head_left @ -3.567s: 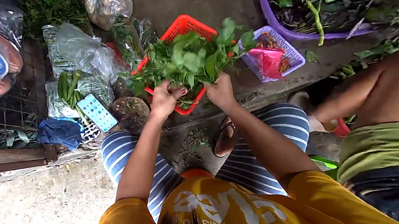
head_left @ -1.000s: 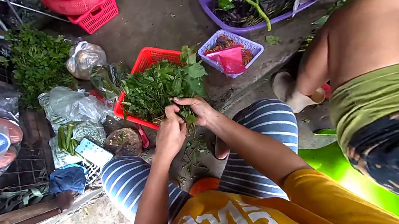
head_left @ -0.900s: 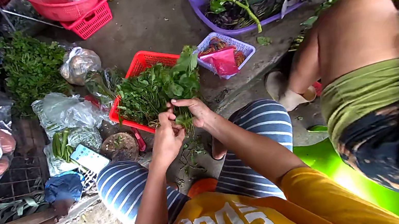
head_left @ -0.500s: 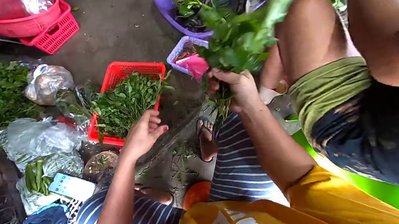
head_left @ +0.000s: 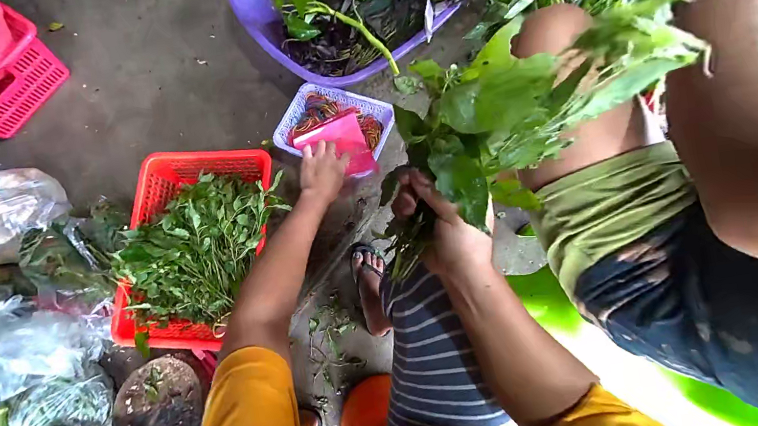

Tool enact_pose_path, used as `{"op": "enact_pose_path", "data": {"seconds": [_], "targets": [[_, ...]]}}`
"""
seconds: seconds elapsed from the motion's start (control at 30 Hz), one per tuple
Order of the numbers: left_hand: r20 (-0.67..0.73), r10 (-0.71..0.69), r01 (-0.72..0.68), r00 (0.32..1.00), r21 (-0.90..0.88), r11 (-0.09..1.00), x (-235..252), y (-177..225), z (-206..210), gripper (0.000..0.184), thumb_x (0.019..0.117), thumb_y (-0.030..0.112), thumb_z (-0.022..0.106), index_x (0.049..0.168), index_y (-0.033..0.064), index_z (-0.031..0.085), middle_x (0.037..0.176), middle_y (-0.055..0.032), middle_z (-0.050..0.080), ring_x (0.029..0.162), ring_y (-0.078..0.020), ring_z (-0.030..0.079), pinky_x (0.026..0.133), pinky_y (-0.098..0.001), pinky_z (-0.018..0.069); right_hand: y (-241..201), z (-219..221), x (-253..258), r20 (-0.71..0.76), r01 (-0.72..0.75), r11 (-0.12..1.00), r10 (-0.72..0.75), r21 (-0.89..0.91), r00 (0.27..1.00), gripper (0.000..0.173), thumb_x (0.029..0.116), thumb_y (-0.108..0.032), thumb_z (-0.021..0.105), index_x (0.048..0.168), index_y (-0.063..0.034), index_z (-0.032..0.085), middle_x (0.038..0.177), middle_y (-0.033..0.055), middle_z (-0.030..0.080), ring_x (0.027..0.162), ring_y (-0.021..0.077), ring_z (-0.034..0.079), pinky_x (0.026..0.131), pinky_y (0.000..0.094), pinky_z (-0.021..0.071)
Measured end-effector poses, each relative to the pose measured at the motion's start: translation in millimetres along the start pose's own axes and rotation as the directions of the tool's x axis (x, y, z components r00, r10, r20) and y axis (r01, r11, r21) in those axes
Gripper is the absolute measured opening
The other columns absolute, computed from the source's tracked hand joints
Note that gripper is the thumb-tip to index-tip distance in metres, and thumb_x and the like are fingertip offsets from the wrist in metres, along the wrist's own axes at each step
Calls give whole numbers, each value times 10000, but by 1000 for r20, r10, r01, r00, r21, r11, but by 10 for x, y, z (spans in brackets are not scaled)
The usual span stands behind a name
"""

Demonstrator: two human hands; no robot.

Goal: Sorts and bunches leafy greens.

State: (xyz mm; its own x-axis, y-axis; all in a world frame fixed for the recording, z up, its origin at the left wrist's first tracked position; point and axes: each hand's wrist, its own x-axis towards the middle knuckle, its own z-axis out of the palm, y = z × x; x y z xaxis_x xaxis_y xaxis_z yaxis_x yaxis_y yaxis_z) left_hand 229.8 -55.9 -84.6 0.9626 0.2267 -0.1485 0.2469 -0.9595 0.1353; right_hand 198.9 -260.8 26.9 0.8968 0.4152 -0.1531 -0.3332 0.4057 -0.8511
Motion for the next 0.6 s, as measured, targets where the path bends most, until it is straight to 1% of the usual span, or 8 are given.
{"op": "enact_pose_path", "data": {"seconds": [0.03,0.1,0.2,0.27,0.37,0.47,0.53,0.6], "targets": [[74,-8,12,997,-47,999,39,-58,-100,301,1012,74,568,1285,73,695,1375,-227,615,1340,-430,522,1159,-658,291,7,17,1,-10,6,1000,-6,-6,1000,203,1018,-42,460,943,-77,645,694,-16,621,595,77,598,600,259,556],[114,-46,74,992,-250,966,187,-193,-329,284,973,74,621,1242,9,689,1297,-251,652,1263,-443,587,1077,-675,403,-60,115,-30,-57,69,996,-72,-57,996,208,922,-8,468,922,-132,635,730,-48,661,657,53,642,641,256,576],[-58,-185,119,981,-574,811,518,-414,-607,329,949,-34,548,1266,-58,630,1281,-292,634,1247,-444,593,1059,-628,453,-125,177,-53,-96,108,986,-120,-125,988,229,904,26,484,939,-141,637,774,-68,703,723,35,685,697,245,601],[-192,-332,73,924,-761,644,597,-470,-798,324,965,-44,508,1271,-64,613,1267,-261,638,1215,-359,614,1050,-523,487,-90,119,-27,-49,113,988,-119,-108,992,196,919,5,457,923,-105,620,748,-29,685,668,68,663,657,264,595],[-175,-575,-115,799,-984,138,529,-437,-820,282,1027,21,497,1291,-61,550,1187,-190,631,1058,-223,642,927,-399,550,-118,92,-23,-60,125,987,-132,-100,989,200,922,9,456,907,-115,613,724,-30,683,638,71,664,632,257,597],[185,-642,-221,744,-838,-498,221,-231,-475,359,1094,145,375,1429,34,443,1292,-188,595,1107,-290,638,912,-490,565,-128,93,-14,-85,108,990,-116,-93,990,205,921,20,426,907,-103,589,704,-25,665,620,78,649,622,259,591],[385,-563,-156,731,-709,-688,-5,-40,-56,351,1104,249,358,1396,74,442,1203,-146,608,1019,-270,647,844,-474,575,-118,101,-24,-82,100,990,-109,-104,991,214,910,23,422,885,-105,591,697,-26,662,616,76,645,617,257,585],[545,-496,7,676,-678,-735,-183,129,271,338,1090,297,429,1322,62,497,1070,-119,626,886,-229,643,763,-423,577,-110,108,-27,-71,97,989,-105,-108,992,210,914,33,440,895,-91,608,722,-10,677,622,86,652,625,266,595]]}}
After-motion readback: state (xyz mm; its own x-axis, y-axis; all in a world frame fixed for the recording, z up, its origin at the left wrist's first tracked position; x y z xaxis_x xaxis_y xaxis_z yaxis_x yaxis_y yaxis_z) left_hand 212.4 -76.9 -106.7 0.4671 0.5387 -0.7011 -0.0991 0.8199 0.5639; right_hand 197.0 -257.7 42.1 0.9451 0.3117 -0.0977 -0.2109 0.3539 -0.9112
